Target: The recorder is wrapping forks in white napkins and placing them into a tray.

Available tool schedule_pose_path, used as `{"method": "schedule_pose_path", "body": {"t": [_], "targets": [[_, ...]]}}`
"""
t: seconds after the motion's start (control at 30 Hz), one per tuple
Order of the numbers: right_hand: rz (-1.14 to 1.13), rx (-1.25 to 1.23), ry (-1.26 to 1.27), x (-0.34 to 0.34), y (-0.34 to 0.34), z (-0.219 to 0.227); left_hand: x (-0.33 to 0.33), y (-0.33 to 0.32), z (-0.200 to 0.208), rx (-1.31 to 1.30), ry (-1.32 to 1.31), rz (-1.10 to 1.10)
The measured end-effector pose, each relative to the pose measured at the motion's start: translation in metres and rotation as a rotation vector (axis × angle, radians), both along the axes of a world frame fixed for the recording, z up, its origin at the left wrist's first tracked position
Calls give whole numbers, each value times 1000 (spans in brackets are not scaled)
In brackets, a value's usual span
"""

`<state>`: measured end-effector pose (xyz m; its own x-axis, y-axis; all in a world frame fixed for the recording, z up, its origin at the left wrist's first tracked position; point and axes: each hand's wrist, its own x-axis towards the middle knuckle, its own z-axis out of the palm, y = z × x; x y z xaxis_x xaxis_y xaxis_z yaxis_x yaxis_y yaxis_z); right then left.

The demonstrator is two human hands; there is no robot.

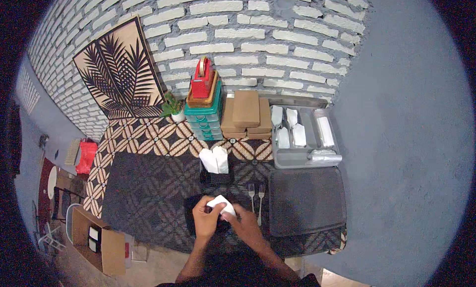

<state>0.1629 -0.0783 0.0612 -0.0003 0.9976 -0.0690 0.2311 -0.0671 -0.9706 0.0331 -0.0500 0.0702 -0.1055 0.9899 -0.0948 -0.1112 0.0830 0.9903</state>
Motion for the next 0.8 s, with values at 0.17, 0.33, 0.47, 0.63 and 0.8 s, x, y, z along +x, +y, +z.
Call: {"method": "schedule_pose_path", "body": {"t": [0.17, 0.33, 0.47, 0.63, 0.8], "targets": [[50, -58, -74, 7, -5, -20, -1, 5, -1, 187, 15, 96], [-236, 125, -163, 19, -16, -20, 0, -1, -13, 951, 562, 97], [-229, -425, 929, 23, -25, -7, 4, -17, -31, 1122, 676, -96], [-106, -428, 551, 40, -25, -23, 8, -10, -43, 1188, 673, -161], [-243, -324, 368, 42, -20, -32, 19, -12, -59, 435, 160, -214]]}}
